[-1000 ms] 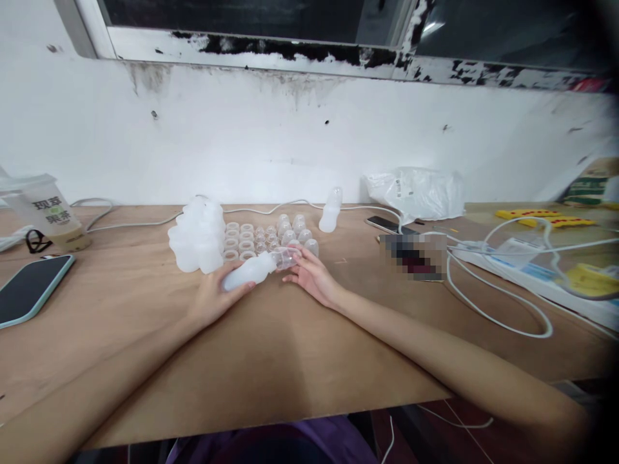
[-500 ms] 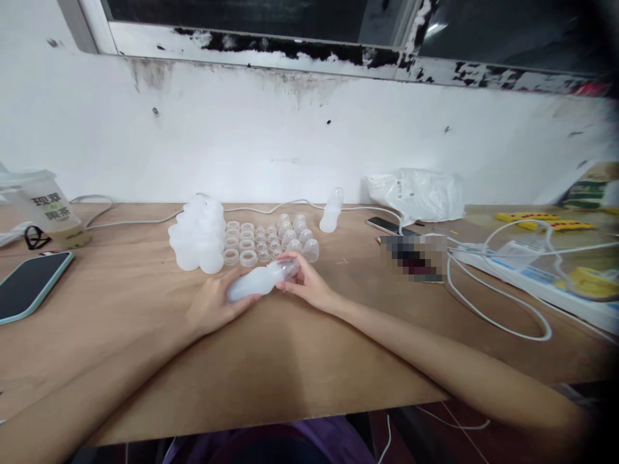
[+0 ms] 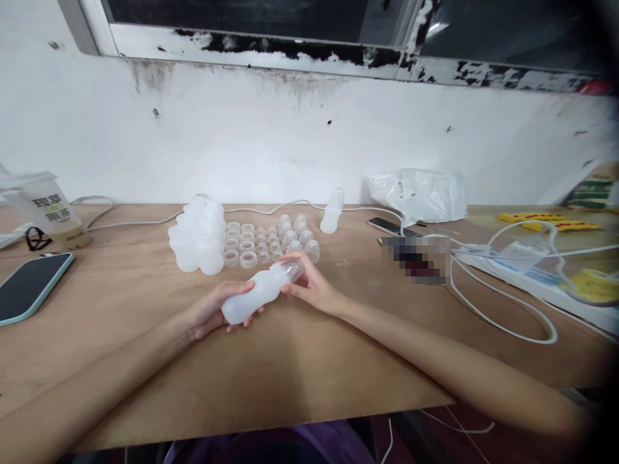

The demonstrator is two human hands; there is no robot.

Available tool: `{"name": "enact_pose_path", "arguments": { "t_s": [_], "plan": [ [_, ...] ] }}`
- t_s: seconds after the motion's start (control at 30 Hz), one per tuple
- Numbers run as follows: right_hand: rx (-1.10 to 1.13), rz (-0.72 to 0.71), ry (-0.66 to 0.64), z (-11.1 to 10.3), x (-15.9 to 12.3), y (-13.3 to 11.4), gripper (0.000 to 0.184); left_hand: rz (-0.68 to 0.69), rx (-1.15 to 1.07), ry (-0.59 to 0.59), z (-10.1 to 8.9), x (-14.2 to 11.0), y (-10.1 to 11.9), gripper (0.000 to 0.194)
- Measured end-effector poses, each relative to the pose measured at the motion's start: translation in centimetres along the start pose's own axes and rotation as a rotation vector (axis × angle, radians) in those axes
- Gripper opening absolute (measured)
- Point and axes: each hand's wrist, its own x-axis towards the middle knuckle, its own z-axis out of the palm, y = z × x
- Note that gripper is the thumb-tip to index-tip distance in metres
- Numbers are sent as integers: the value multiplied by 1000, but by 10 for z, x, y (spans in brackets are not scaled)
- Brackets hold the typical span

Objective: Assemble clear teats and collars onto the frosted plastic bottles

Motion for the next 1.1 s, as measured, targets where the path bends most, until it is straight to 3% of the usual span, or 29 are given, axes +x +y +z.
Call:
{"name": "enact_pose_path", "arguments": {
  "t_s": [0.1, 0.27, 0.4, 0.47, 0.6, 0.67, 0.7, 0.77, 0.87, 1.1],
  "plan": [
    [-1, -15, 10, -1, 2, -8, 48, -27, -55, -19, 2, -1, 3, 41],
    [235, 54, 59, 10, 3, -11, 74, 183, 141, 71, 8, 0, 5, 41],
    [230, 51, 60, 4, 6, -14, 72, 240, 175, 99, 9, 5, -2, 41],
    [189, -6, 180, -12, 10, -17, 66, 264, 170, 89, 8, 9, -5, 39],
    [-74, -234, 688, -68, 18, -8, 60, 209, 201, 70, 3, 13, -7, 31],
    [-290, -237, 873, -97, 19, 10, 64, 219, 219, 69, 2, 13, -7, 29],
    [-401, -184, 895, -110, 18, 21, 65, 229, 225, 67, 1, 14, -8, 29],
    [-591, -56, 849, -130, 16, 45, 64, 234, 230, 64, 1, 14, -9, 28],
    [-752, 54, 749, -143, 13, 71, 60, 227, 230, 71, 0, 15, -10, 27],
    [-907, 182, 640, -137, 8, 81, 65, 227, 246, 54, -3, 19, -12, 24]
  ]
}}
